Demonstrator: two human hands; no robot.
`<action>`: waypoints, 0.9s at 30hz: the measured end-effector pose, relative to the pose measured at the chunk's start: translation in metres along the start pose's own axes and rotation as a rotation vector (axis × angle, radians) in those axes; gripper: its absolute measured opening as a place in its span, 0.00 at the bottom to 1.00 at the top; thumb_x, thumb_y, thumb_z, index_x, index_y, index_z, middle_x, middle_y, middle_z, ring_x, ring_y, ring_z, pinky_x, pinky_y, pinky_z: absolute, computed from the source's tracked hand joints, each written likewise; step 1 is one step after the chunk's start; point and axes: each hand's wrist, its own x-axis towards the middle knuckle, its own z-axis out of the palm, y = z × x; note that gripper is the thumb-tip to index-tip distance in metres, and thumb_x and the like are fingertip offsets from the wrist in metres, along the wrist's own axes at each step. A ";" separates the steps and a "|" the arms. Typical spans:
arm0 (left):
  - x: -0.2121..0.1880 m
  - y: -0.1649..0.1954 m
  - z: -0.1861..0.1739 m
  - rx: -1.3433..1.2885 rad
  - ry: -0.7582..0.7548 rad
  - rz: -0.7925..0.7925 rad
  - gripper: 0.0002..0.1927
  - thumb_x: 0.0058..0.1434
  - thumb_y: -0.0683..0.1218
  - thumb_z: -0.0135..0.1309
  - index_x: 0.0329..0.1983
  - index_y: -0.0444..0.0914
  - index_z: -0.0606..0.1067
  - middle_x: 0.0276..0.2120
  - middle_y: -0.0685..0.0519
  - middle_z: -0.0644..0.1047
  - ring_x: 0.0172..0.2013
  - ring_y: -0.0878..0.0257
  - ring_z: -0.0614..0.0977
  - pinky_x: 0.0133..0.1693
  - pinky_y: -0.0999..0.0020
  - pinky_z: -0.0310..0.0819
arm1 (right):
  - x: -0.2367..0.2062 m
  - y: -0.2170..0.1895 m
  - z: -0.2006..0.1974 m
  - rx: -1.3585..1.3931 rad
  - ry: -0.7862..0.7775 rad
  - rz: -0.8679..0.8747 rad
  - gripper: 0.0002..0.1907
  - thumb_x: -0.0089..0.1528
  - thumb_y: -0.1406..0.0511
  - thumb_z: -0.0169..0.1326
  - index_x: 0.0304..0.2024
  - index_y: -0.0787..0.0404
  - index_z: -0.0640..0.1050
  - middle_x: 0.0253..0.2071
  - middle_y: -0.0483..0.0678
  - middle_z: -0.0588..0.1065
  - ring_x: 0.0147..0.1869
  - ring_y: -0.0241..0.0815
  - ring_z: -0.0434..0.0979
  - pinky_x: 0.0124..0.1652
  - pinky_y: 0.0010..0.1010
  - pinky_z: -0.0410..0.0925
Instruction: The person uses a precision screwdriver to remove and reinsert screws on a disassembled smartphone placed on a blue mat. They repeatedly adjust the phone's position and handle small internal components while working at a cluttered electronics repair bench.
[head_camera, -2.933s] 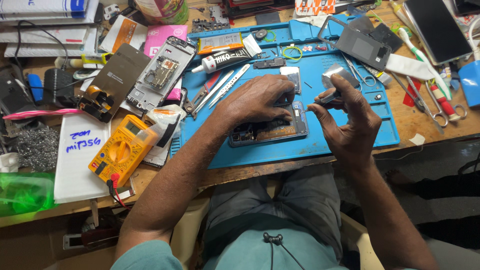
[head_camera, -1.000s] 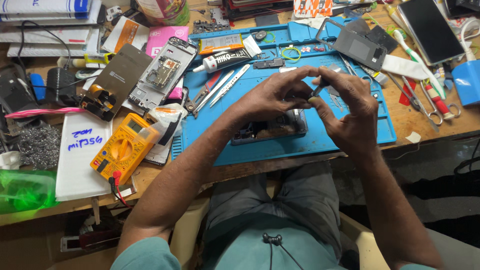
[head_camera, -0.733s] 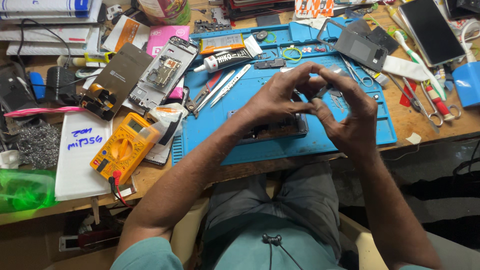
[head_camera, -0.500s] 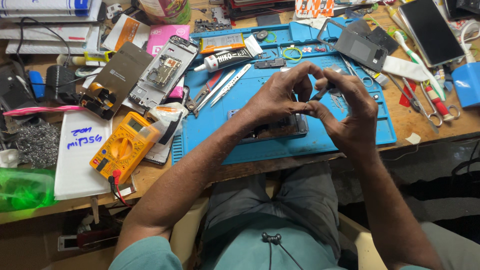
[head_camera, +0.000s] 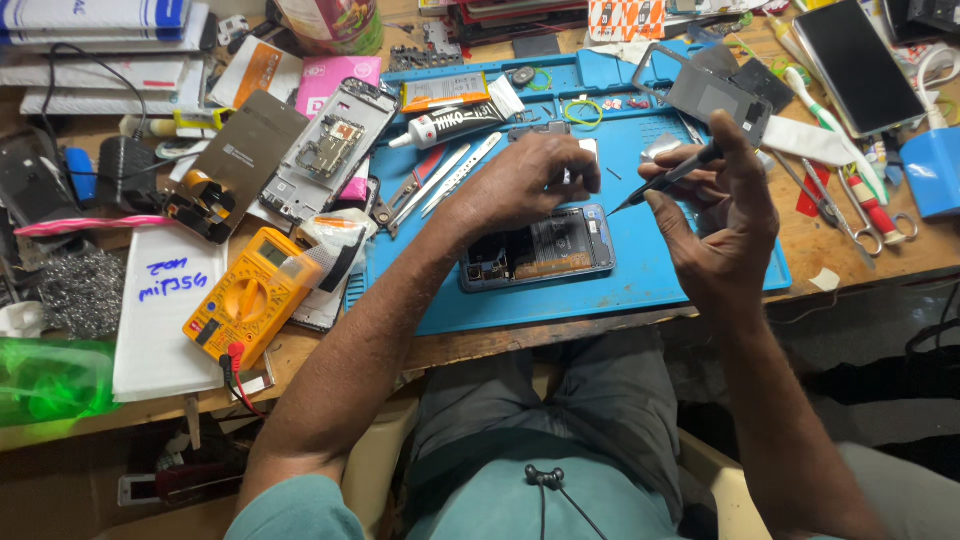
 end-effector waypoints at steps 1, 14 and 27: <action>0.000 0.000 -0.001 0.025 0.006 0.016 0.04 0.61 0.44 0.62 0.38 0.41 0.80 0.36 0.55 0.82 0.41 0.60 0.83 0.43 0.63 0.79 | 0.000 0.001 0.001 -0.004 0.008 -0.001 0.36 0.73 0.79 0.57 0.76 0.55 0.58 0.58 0.53 0.74 0.63 0.44 0.80 0.62 0.33 0.78; -0.003 0.006 -0.004 0.051 -0.205 -0.268 0.18 0.47 0.54 0.72 0.36 0.41 0.81 0.32 0.54 0.81 0.36 0.59 0.83 0.35 0.61 0.76 | 0.003 0.011 0.014 -0.163 0.006 -0.046 0.34 0.70 0.79 0.59 0.75 0.58 0.62 0.60 0.56 0.74 0.61 0.46 0.81 0.60 0.35 0.79; -0.003 0.009 -0.004 0.039 -0.208 -0.296 0.18 0.47 0.53 0.72 0.37 0.42 0.80 0.33 0.54 0.81 0.36 0.60 0.83 0.35 0.62 0.76 | 0.011 0.004 0.019 -0.358 0.047 -0.082 0.33 0.65 0.75 0.68 0.69 0.60 0.69 0.54 0.56 0.77 0.57 0.43 0.83 0.55 0.32 0.79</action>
